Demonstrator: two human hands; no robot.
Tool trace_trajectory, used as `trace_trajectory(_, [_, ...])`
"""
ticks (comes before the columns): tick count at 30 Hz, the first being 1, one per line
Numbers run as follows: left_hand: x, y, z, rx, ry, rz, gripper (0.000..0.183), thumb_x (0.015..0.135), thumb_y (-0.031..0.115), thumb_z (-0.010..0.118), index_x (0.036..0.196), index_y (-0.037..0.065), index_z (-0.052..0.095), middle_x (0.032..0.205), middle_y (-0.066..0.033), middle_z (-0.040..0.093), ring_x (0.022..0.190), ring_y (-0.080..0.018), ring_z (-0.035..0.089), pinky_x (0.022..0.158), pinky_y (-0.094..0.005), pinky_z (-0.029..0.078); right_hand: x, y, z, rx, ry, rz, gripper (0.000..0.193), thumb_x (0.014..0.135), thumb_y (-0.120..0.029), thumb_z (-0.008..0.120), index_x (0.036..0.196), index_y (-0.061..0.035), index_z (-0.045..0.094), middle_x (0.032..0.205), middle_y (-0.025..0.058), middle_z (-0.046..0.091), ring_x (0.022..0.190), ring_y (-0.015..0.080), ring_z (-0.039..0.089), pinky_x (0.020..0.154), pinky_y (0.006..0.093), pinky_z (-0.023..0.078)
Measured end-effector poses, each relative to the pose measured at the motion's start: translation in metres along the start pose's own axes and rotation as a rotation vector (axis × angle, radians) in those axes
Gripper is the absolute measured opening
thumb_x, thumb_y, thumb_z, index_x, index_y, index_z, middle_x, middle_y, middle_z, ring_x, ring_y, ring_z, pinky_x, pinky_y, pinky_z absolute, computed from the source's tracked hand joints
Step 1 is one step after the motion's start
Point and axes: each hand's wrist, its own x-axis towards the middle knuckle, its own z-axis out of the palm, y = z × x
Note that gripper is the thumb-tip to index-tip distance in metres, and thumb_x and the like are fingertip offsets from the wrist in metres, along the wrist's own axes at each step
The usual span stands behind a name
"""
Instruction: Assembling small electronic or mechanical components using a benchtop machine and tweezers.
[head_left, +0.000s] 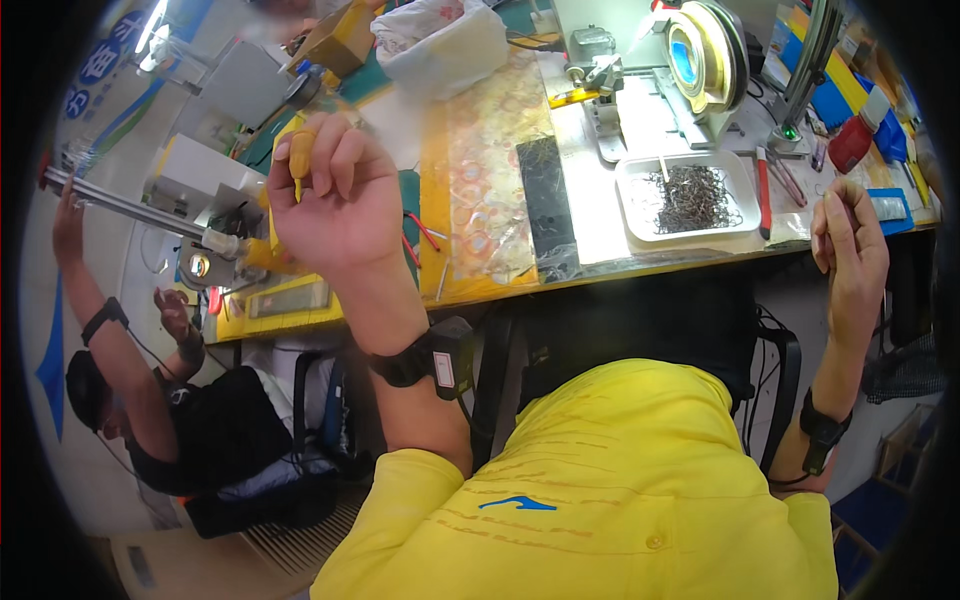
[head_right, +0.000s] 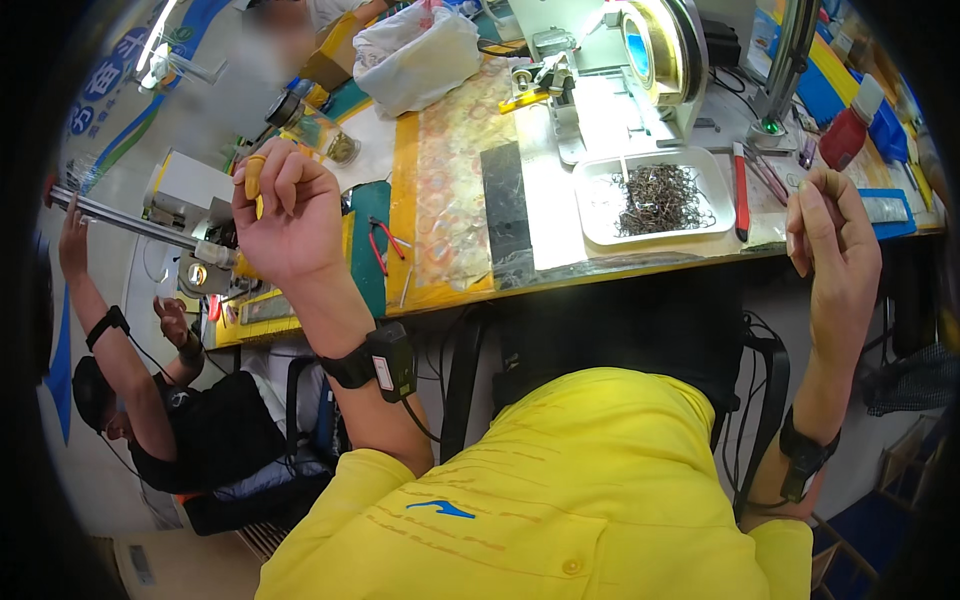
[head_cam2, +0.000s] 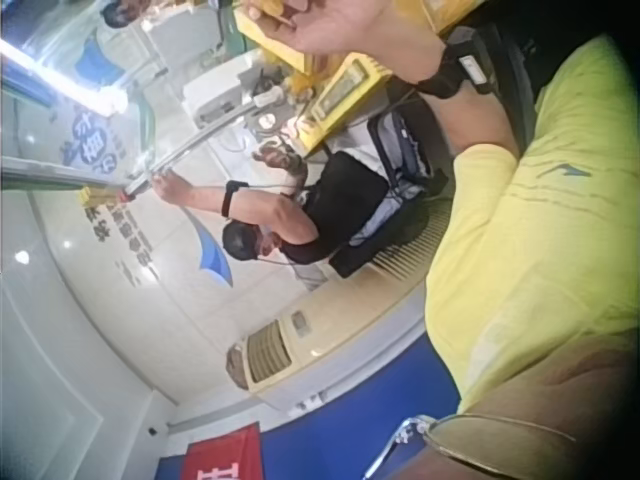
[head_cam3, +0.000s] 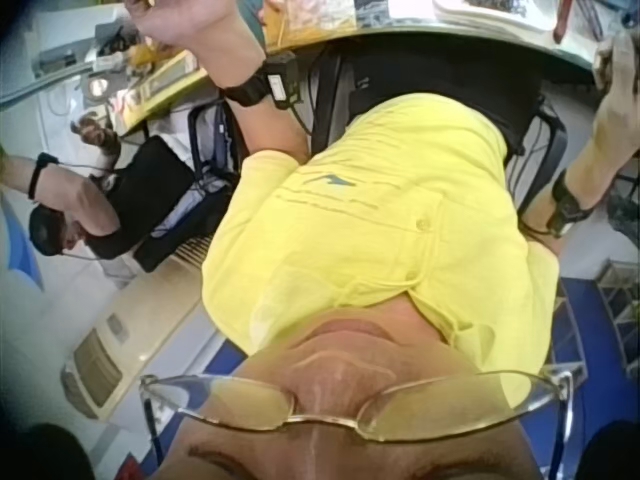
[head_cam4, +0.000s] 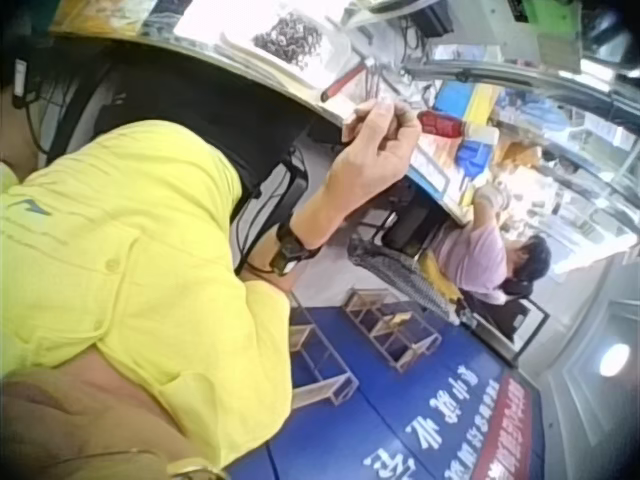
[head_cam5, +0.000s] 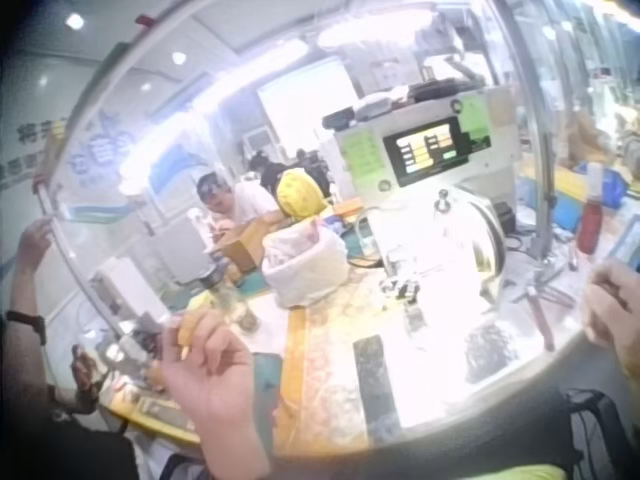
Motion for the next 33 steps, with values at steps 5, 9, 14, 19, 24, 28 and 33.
trace_trajectory(5, [0.003, 0.004, -0.007, -0.02, 0.066, 0.06, 0.007, 0.086, 0.011, 0.06, 0.083, 0.005, 0.057, 0.074, -0.0018, 0.044, 0.057, -0.0127, 0.039, 0.05, -0.028, 0.028, -0.001, -0.001, 0.002, 0.003, -0.008, 0.011, 0.022, 0.112, -0.02, 0.057, 0.125, -0.0027, 0.063, 0.085, -0.0023, 0.06, 0.066, 0.0009, 0.046, 0.055, 0.0176, 0.031])
trace_trajectory(9, [0.003, 0.012, -0.013, -0.007, 0.049, 0.057, 0.01, 0.09, 0.014, 0.058, 0.086, 0.005, 0.059, 0.073, -0.002, 0.048, 0.058, -0.0134, 0.041, 0.052, -0.0286, 0.031, -0.003, -0.002, 0.003, -0.001, -0.002, 0.013, 0.021, 0.112, -0.02, 0.057, 0.124, -0.0031, 0.063, 0.085, -0.0023, 0.06, 0.066, 0.0009, 0.046, 0.055, 0.0177, 0.031])
trace_trajectory(14, [0.004, 0.017, -0.017, -0.011, 0.051, 0.072, 0.01, 0.09, 0.014, 0.058, 0.086, 0.005, 0.059, 0.073, -0.0023, 0.047, 0.058, -0.0138, 0.04, 0.051, -0.0288, 0.031, -0.001, 0.0, 0.005, 0.009, -0.011, 0.016, 0.021, 0.112, -0.02, 0.057, 0.123, -0.0037, 0.063, 0.085, -0.0026, 0.06, 0.066, 0.0006, 0.046, 0.056, 0.0178, 0.031])
trace_trajectory(19, [0.006, 0.014, -0.022, 0.037, 0.055, 0.114, 0.011, 0.091, 0.014, 0.057, 0.085, 0.004, 0.058, 0.074, -0.0028, 0.047, 0.059, -0.0141, 0.041, 0.052, -0.0287, 0.031, 0.003, 0.002, 0.0, 0.005, -0.008, 0.016, 0.02, 0.112, -0.019, 0.057, 0.123, -0.0035, 0.063, 0.085, -0.0031, 0.06, 0.066, 0.0003, 0.046, 0.055, 0.0177, 0.031])
trace_trajectory(24, [-0.012, -0.033, -0.013, 0.707, 0.026, -0.006, 0.018, 0.103, 0.02, 0.054, 0.096, 0.004, 0.057, 0.079, -0.0024, 0.048, 0.066, -0.014, 0.048, 0.053, -0.0267, 0.035, 0.0, -0.012, 0.013, 0.019, -0.017, 0.091, 0.015, 0.109, -0.016, 0.059, 0.114, -0.003, 0.065, 0.084, -0.0029, 0.06, 0.064, 0.0011, 0.048, 0.055, 0.0183, 0.034])
trace_trajectory(28, [-0.049, -0.098, -0.011, 1.409, 0.014, -0.517, 0.023, 0.112, 0.022, 0.054, 0.122, 0.003, 0.061, 0.091, -0.0037, 0.063, 0.067, -0.0095, 0.06, 0.059, -0.0228, 0.045, 0.002, -0.024, 0.068, 0.177, -0.209, 0.158, 0.013, 0.106, -0.013, 0.062, 0.11, -0.0016, 0.065, 0.09, 0.0007, 0.067, 0.071, 0.0044, 0.056, 0.062, 0.0214, 0.044])
trace_trajectory(33, [-0.06, -0.134, -0.024, 1.292, -0.083, -0.442, 0.018, 0.111, 0.012, 0.056, 0.126, 0.002, 0.057, 0.099, -0.0034, 0.064, 0.074, -0.0074, 0.062, 0.061, -0.0213, 0.046, -0.004, -0.026, 0.114, 0.274, -0.272, 0.162, 0.023, 0.106, -0.021, 0.068, 0.116, 0.0003, 0.065, 0.101, 0.0048, 0.07, 0.09, 0.0099, 0.064, 0.077, 0.0269, 0.052])
